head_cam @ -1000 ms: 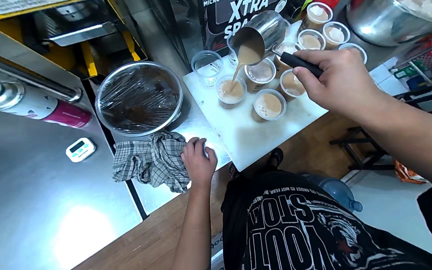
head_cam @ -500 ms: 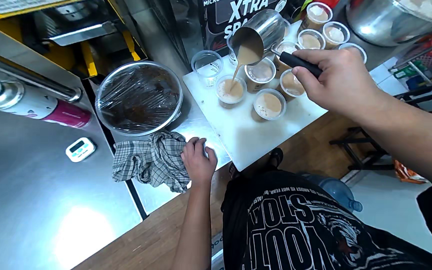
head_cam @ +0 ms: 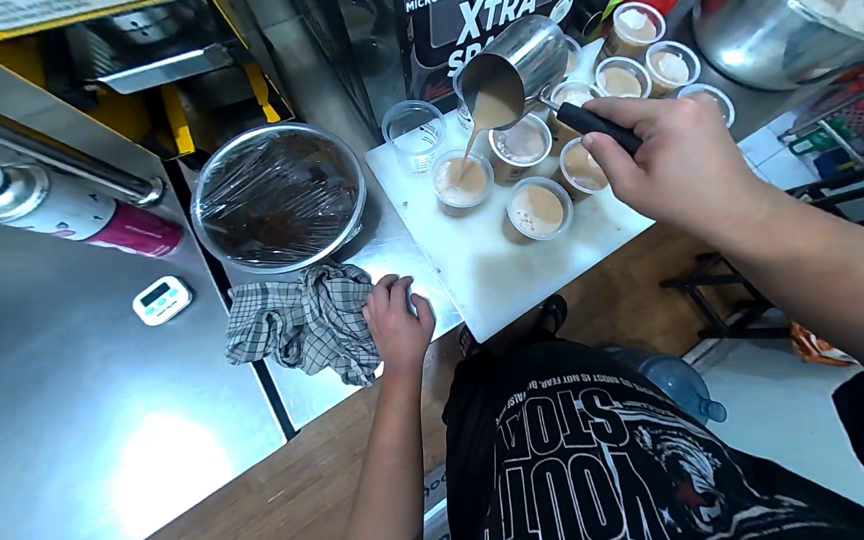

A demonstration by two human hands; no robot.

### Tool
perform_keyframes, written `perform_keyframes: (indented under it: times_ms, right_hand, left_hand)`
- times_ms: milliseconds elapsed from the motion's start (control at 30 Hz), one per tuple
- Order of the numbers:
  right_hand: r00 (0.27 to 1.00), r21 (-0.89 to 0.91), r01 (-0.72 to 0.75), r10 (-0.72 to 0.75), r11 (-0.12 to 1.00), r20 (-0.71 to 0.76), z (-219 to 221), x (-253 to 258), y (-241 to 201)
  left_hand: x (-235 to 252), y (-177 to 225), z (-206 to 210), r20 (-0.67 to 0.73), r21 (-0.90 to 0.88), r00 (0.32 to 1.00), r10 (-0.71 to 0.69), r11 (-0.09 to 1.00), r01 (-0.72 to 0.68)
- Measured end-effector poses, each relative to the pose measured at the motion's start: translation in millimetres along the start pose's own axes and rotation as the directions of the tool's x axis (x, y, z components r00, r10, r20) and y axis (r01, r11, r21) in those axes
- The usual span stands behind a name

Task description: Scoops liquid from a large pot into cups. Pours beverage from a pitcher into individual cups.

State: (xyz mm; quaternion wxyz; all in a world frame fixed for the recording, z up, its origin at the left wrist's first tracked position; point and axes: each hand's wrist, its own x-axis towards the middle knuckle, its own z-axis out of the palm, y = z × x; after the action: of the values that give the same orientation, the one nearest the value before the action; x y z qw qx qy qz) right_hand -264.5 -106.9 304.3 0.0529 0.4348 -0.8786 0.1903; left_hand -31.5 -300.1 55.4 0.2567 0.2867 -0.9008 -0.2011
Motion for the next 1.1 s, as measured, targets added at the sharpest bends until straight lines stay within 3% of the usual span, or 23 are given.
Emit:
perform_keyframes:
  times_ms: [667, 900, 1100]
  right_hand:
    - [1.000, 0.026, 0.013, -0.013, 1.000, -0.004, 2, 0, 2]
    - [0.994, 0.249, -0.098, 0.083, 0.964, 0.070, -2, 4, 11]
    - [0.959, 0.478, -0.281, 0.227, 0.832, 0.169, -15, 5, 18]
  left_hand:
    - [0, 0, 1, -0.013, 0.007, 1.000, 0.004, 1.000, -0.004]
    - [0, 0, 1, -0.010, 0.006, 1.000, -0.008, 1.000, 0.008]
    - [0, 0, 0, -0.015, 0.008, 1.000, -0.003, 1.000, 0.004]
